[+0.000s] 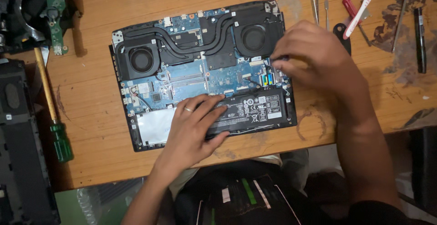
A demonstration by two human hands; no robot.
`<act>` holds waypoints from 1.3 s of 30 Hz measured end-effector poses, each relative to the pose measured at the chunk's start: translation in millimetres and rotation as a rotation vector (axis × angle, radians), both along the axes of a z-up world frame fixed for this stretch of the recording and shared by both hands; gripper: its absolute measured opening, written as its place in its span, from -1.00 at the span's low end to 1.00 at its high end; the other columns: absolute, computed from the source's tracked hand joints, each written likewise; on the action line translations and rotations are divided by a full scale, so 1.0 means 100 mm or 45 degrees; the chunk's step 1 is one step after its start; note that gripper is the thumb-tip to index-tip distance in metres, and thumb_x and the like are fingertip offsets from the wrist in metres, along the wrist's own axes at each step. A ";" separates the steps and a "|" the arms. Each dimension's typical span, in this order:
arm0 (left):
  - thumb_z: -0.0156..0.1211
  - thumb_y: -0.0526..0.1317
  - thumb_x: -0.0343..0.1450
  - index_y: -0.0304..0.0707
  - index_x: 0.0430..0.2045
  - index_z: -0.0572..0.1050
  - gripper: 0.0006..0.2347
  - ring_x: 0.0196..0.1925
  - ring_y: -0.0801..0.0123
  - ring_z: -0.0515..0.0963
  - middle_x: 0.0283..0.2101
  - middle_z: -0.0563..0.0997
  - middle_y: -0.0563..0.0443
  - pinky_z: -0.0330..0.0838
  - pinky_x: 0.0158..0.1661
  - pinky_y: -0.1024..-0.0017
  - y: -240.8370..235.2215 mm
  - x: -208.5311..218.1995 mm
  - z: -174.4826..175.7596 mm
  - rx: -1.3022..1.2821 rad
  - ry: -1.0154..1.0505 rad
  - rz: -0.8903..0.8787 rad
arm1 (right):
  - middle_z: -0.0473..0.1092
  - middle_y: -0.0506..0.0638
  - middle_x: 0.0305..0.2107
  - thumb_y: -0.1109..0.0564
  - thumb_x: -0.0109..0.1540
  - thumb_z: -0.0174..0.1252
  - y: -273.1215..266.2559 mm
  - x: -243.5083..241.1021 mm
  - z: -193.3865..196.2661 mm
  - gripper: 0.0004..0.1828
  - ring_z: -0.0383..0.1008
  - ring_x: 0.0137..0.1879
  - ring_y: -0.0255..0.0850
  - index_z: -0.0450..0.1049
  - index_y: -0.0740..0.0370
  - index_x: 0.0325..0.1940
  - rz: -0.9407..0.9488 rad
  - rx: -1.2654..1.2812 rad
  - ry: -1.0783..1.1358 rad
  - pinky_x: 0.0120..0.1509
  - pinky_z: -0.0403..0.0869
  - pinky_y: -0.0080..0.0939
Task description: The person reassembles a laptop by placing the battery into the chassis, aligning and snapping the bottom cover into place, and then securing it with multiple screws using a screwdriver. The laptop is left closed on the workbench.
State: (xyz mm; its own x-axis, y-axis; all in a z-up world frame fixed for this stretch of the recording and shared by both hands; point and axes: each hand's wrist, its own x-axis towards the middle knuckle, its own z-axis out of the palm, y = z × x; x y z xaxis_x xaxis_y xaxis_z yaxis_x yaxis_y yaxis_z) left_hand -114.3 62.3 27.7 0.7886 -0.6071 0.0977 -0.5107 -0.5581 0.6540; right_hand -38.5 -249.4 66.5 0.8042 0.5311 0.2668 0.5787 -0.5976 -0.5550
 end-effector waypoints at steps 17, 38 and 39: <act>0.46 -0.15 0.17 -0.38 -0.03 0.52 -0.50 0.26 0.04 0.43 0.23 0.51 -0.09 0.19 0.26 0.04 -0.05 -0.05 -0.05 -0.103 0.005 0.102 | 0.38 0.19 0.15 0.13 0.04 0.42 0.07 -1.13 -0.09 -0.51 0.41 0.27 0.07 0.54 0.29 0.03 -0.597 -0.014 0.362 0.26 0.43 0.00; 0.46 -0.17 0.23 -0.37 0.02 0.51 -0.51 0.29 0.03 0.40 0.27 0.48 -0.10 0.11 0.29 0.03 0.02 -0.02 -0.10 -0.166 0.132 0.090 | 0.33 0.29 0.19 0.22 0.13 0.29 0.32 -1.16 -0.18 -0.38 0.39 0.28 0.23 0.33 0.32 0.27 -0.692 0.043 0.433 0.33 0.36 0.06; 0.46 -0.16 0.23 -0.38 0.03 0.51 -0.51 0.30 0.02 0.40 0.28 0.48 -0.10 0.10 0.30 0.02 0.02 -0.01 -0.11 -0.175 0.126 0.084 | 0.34 0.28 0.18 0.22 0.12 0.30 0.29 -1.13 -0.17 -0.36 0.39 0.26 0.20 0.33 0.31 0.28 -0.677 0.029 0.462 0.30 0.37 0.04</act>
